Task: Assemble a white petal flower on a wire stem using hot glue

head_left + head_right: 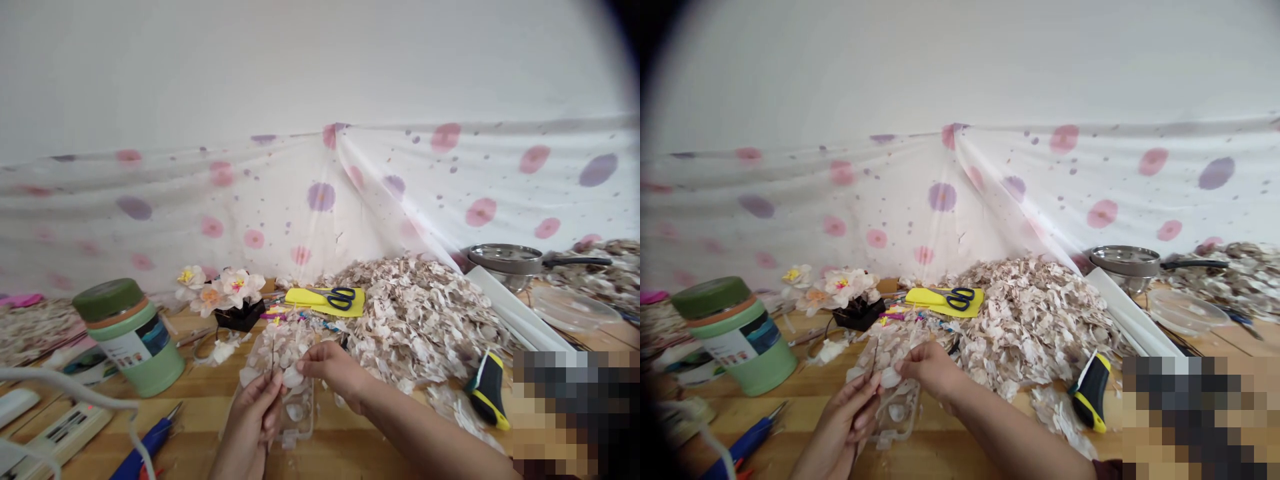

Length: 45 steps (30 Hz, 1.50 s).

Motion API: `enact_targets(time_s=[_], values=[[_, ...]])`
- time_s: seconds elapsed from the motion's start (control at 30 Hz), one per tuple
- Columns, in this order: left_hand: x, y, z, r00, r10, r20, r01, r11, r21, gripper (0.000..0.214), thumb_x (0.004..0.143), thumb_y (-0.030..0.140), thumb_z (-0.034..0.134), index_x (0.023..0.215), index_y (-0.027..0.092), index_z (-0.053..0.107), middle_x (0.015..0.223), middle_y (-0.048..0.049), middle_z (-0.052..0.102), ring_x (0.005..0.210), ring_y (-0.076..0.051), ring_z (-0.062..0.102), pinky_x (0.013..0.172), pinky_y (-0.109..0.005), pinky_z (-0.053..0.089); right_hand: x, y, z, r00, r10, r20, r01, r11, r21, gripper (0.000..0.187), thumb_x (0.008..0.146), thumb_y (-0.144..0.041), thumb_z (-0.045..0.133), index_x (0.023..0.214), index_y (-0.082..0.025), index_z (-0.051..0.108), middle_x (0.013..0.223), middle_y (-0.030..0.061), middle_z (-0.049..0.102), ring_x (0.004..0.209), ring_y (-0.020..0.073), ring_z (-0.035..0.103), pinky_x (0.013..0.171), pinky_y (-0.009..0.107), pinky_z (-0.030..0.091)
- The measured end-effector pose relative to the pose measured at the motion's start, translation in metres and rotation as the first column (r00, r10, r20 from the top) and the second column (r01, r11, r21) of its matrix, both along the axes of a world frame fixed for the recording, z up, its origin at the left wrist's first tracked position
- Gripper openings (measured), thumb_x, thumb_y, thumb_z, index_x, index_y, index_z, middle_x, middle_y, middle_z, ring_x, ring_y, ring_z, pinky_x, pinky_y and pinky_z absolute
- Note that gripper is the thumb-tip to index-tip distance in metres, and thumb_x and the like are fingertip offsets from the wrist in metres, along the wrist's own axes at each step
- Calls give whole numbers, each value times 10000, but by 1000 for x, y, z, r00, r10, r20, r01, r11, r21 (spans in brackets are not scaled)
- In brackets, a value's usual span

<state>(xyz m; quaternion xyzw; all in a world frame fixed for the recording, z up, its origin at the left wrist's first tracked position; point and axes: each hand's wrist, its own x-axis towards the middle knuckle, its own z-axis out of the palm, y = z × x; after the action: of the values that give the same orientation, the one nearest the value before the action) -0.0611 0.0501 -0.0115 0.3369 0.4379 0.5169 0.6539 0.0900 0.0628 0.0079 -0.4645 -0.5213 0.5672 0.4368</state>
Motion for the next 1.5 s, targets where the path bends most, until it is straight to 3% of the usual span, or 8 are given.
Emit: enact_targets(time_s=[0.23, 0.37, 0.53, 0.63, 0.77, 0.83, 1.27, 1.5], values=[[1, 0, 1, 1000, 30, -6, -30, 999, 25, 373, 472, 381, 862, 645, 125, 653, 500, 58, 543, 341, 22, 260, 311, -96, 169, -2, 4, -8, 985, -37, 171, 16, 992, 123, 222, 772, -294, 527, 620, -148, 595, 577, -10, 566, 551, 109, 470, 600, 232, 381], [-7, 5, 0, 977, 214, 18, -214, 976, 40, 355, 453, 340, 865, 612, 118, 638, 485, 67, 517, 329, 16, 289, 296, -92, 189, 1, 5, -9, 916, -115, 384, -4, 955, 296, 133, 764, -177, 553, 715, -147, 673, 731, 33, 667, 710, 148, 558, 722, 254, 415], [-15, 12, 1, 942, 331, 50, -333, 941, 55, 408, 394, 268, 862, 724, 104, 689, 605, 47, 566, 365, 17, 347, 295, -83, 208, 5, 2, -21, 728, -210, 652, -123, 896, 426, 165, 700, -80, 557, 709, -156, 703, 799, 79, 675, 914, 229, 523, 915, 373, 306], [-15, 12, 2, 941, 333, 53, -336, 940, 58, 430, 422, 268, 851, 790, 94, 713, 639, 26, 589, 366, 19, 350, 290, -83, 206, 2, -2, -29, 618, -239, 749, -195, 876, 441, 113, 676, -103, 579, 685, -130, 689, 859, 123, 653, 988, 272, 478, 914, 404, 289], [-15, 11, 2, 937, 342, 72, -347, 935, 72, 422, 448, 267, 844, 818, 102, 724, 644, 25, 593, 368, 19, 356, 292, -79, 220, -2, -5, -31, 401, -307, 863, -319, 836, 446, 132, 732, -159, 552, 719, -128, 680, 885, 127, 639, 955, 254, 483, 868, 383, 315], [-16, 11, 1, 931, 356, 84, -362, 929, 75, 412, 445, 269, 846, 803, 105, 725, 651, 28, 593, 371, 20, 359, 290, -75, 219, -3, -6, -30, 350, -328, 877, -349, 824, 447, 136, 743, -169, 546, 728, -133, 677, 868, 118, 642, 938, 245, 490, 853, 372, 317], [-13, 8, 4, 940, 324, 108, -333, 940, 77, 308, 526, 231, 804, 796, 105, 726, 621, 41, 552, 366, 20, 337, 291, -75, 208, -3, -4, -32, 369, -317, 874, -344, 827, 445, 149, 783, -192, 542, 712, -137, 661, 816, 105, 657, 911, 234, 507, 860, 361, 292], [-12, 9, 4, 947, 305, 97, -313, 947, 77, 306, 524, 236, 810, 788, 108, 723, 617, 47, 544, 370, 23, 331, 294, -71, 209, -3, -3, -35, 485, -304, 820, -287, 830, 477, 158, 809, -163, 520, 727, -131, 650, 820, 118, 651, 917, 239, 506, 882, 375, 286]])
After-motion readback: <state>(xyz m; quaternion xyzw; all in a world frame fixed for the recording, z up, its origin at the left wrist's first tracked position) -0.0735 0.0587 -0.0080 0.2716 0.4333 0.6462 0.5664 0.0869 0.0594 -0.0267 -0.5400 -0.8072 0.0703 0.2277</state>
